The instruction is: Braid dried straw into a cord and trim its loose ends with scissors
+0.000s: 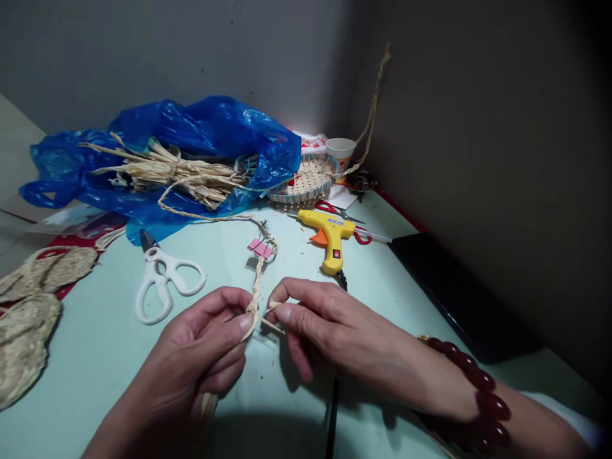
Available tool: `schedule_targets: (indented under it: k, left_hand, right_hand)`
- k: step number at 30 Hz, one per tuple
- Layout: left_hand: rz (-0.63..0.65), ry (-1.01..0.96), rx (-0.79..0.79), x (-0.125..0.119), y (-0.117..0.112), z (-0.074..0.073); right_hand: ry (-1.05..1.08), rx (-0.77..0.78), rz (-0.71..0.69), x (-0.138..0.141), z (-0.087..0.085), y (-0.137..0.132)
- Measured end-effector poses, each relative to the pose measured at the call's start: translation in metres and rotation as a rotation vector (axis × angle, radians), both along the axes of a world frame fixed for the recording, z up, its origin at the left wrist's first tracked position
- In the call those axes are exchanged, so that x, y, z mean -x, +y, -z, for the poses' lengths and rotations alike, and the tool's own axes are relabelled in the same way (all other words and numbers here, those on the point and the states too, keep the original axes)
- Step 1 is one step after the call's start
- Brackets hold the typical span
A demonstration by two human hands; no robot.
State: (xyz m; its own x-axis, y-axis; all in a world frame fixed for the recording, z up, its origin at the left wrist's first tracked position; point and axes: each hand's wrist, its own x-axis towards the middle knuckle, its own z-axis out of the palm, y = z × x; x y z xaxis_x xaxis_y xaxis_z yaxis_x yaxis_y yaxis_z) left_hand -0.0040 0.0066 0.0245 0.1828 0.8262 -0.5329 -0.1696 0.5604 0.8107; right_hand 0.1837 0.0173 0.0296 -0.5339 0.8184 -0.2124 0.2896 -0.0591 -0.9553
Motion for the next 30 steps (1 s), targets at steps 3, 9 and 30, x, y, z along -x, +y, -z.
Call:
schedule_targets:
  k: [3,9,30]
  left_hand:
    - [0.037,-0.037,0.01,0.001,0.001,0.0]
    - [0.063,-0.043,-0.028,0.001,0.001,0.004]
    - [-0.066,0.156,-0.173,-0.015,-0.011,0.007]
  right_hand:
    - [-0.013,0.063,-0.02,0.001,0.004,-0.003]
    - [0.028,0.099,0.01,0.003,0.01,-0.006]
    - [0.148,0.144,0.037,0.009,0.014,0.002]
